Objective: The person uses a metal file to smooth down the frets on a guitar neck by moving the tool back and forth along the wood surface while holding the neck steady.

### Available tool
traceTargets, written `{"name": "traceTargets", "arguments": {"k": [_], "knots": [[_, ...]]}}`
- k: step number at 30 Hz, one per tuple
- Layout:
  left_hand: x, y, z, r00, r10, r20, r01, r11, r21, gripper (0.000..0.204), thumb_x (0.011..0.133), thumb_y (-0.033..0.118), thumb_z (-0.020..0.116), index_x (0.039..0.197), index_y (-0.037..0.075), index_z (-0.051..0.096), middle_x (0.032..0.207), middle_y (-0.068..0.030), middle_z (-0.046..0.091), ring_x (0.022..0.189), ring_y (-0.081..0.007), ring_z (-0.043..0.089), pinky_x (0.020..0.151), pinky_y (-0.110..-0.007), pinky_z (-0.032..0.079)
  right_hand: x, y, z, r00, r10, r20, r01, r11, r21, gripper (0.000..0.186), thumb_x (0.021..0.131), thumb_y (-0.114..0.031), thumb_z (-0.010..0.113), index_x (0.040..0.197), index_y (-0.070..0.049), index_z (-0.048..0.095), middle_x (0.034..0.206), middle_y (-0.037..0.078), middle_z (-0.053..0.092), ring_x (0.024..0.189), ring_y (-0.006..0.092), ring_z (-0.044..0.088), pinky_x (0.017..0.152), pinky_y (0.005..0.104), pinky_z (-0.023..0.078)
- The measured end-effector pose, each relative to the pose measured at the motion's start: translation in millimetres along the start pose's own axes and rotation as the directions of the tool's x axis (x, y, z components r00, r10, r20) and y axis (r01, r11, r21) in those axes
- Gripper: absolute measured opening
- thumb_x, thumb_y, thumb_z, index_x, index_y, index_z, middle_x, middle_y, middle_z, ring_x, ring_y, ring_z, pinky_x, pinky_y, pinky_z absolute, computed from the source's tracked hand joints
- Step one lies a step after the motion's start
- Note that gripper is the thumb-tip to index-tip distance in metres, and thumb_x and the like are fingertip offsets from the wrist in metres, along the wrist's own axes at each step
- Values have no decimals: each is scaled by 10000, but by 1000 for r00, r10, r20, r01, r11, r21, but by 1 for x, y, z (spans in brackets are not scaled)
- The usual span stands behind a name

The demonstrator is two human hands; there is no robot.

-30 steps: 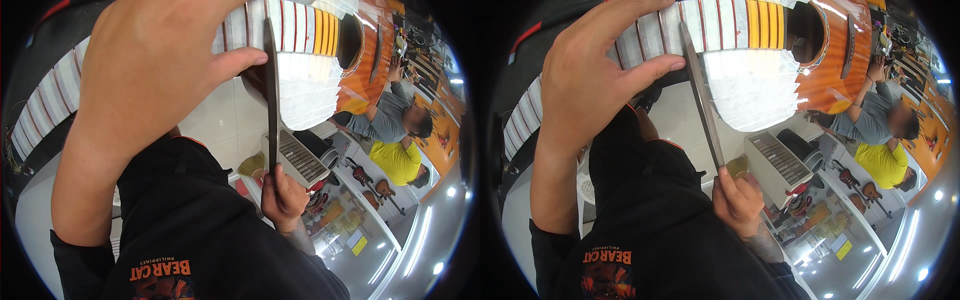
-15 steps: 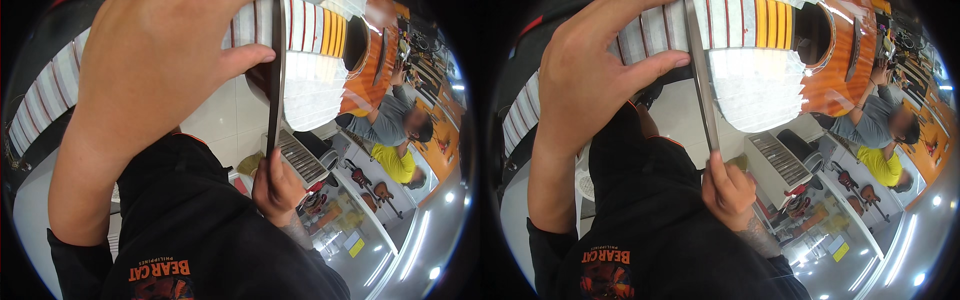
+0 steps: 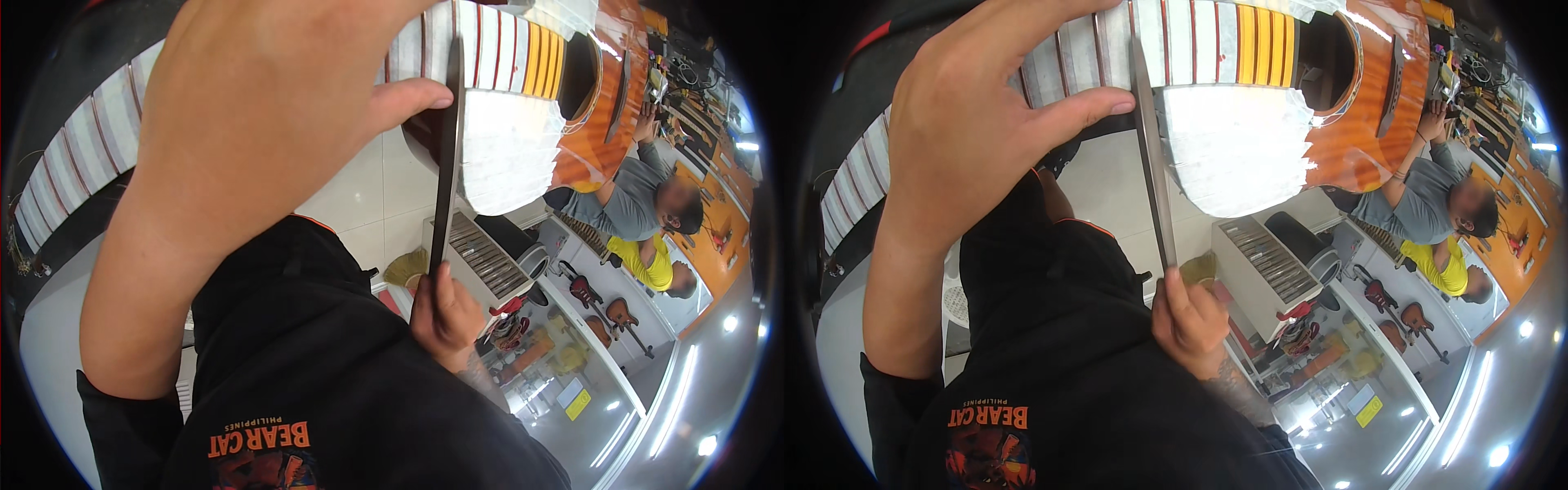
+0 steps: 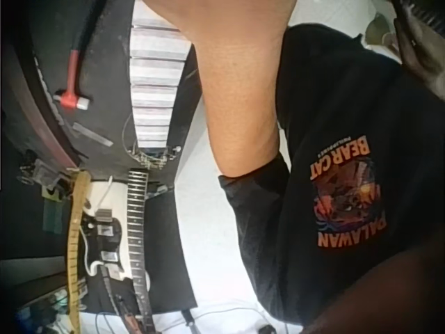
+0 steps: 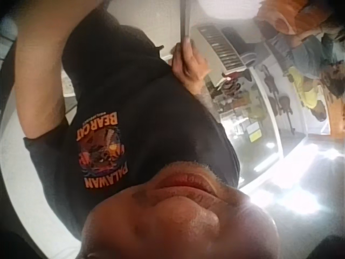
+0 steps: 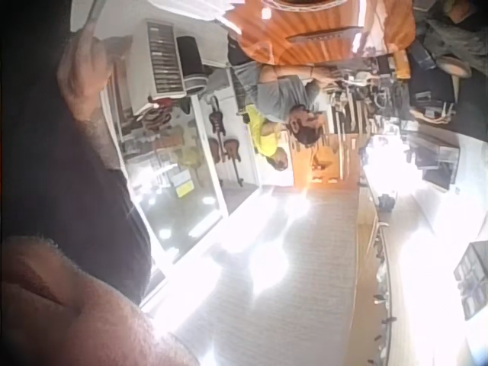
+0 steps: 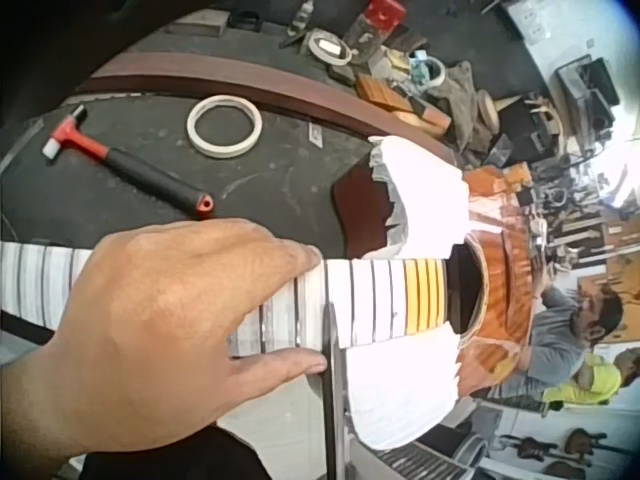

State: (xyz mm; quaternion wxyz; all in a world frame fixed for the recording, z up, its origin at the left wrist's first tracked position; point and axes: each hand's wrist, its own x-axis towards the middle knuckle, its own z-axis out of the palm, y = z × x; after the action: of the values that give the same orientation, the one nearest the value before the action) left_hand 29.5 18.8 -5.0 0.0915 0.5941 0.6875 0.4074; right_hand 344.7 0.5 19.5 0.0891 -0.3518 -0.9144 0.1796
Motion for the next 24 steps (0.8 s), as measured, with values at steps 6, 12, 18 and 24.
{"name": "traceTargets", "arguments": {"k": [6,12,18,24], "knots": [[-1,2,6,1000,15,1,-15,998,59,498,742,234,903,1094,-46,689,970,-182,724,818,-301,728,685,-360,567,97,-11,18,994,-60,-90,55,996,-65,508,846,36,768,1340,-45,684,625,53,555,488,200,527,506,317,463],[5,13,-6,995,-67,77,63,997,55,491,756,246,894,1097,-41,689,969,-172,726,806,-288,727,678,-354,565,129,-35,-13,989,148,-20,-143,975,171,412,984,32,652,1395,9,637,714,0,680,578,16,539,559,199,464],[-5,5,1,1000,-4,15,3,996,88,481,760,237,890,1101,-38,691,967,-170,726,802,-281,726,680,-355,563,43,-13,-22,995,86,-49,-81,992,98,456,782,95,782,1223,-11,739,649,75,615,512,165,563,536,273,476],[-5,-7,4,997,57,-51,-57,998,15,498,746,248,903,1091,-45,696,956,-180,731,813,-289,732,695,-361,573,-3,-10,-20,996,85,-16,-83,994,69,494,738,106,782,1216,-11,735,628,54,563,507,176,536,508,284,440]]}}
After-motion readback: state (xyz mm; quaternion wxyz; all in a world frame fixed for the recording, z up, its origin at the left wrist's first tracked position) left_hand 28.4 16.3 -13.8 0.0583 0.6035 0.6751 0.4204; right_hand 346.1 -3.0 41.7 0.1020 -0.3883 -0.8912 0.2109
